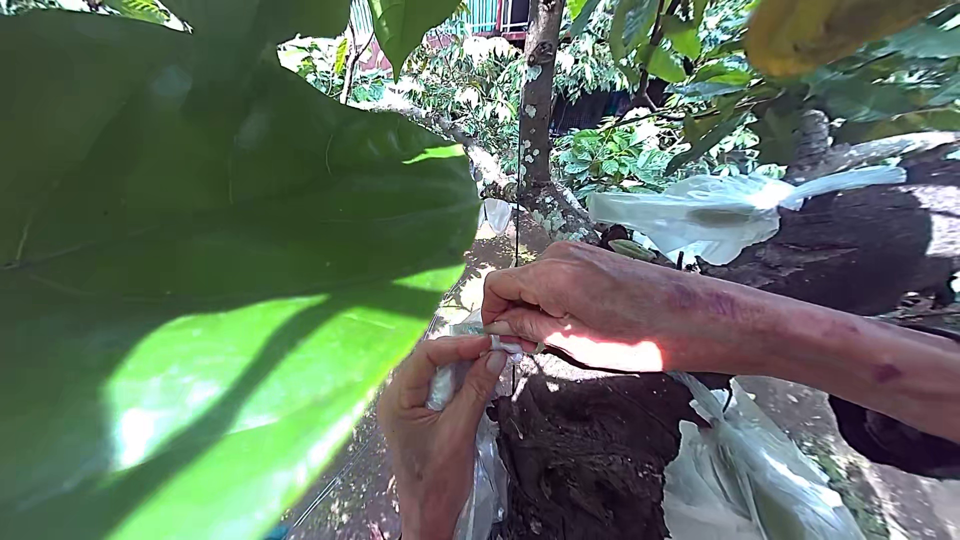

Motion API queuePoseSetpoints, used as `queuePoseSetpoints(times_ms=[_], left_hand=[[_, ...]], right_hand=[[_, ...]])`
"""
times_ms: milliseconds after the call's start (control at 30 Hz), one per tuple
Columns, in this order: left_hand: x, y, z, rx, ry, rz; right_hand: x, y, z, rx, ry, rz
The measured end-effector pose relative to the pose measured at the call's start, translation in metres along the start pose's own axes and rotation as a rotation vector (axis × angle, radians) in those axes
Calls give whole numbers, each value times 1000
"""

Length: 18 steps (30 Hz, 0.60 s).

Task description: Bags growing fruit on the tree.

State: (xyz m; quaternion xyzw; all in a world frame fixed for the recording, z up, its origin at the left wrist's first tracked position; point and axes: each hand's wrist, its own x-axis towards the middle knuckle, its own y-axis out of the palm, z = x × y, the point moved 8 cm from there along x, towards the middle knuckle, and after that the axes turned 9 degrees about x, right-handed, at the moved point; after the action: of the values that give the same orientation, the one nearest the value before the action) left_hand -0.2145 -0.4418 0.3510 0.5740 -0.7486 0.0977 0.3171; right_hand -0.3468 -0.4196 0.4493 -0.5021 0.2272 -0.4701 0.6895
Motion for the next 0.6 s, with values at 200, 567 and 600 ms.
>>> queuePoseSetpoints(times_ms=[200,567,600], left_hand=[[-1,-1,0,21,24,-26],[-6,1,-8,187,88,-43],[-6,1,-9,202,102,-32]], right_hand=[[-6,3,-2,54,0,71],[-17,9,7,-156,-54,-44],[-17,10,7,-160,-60,-46]])
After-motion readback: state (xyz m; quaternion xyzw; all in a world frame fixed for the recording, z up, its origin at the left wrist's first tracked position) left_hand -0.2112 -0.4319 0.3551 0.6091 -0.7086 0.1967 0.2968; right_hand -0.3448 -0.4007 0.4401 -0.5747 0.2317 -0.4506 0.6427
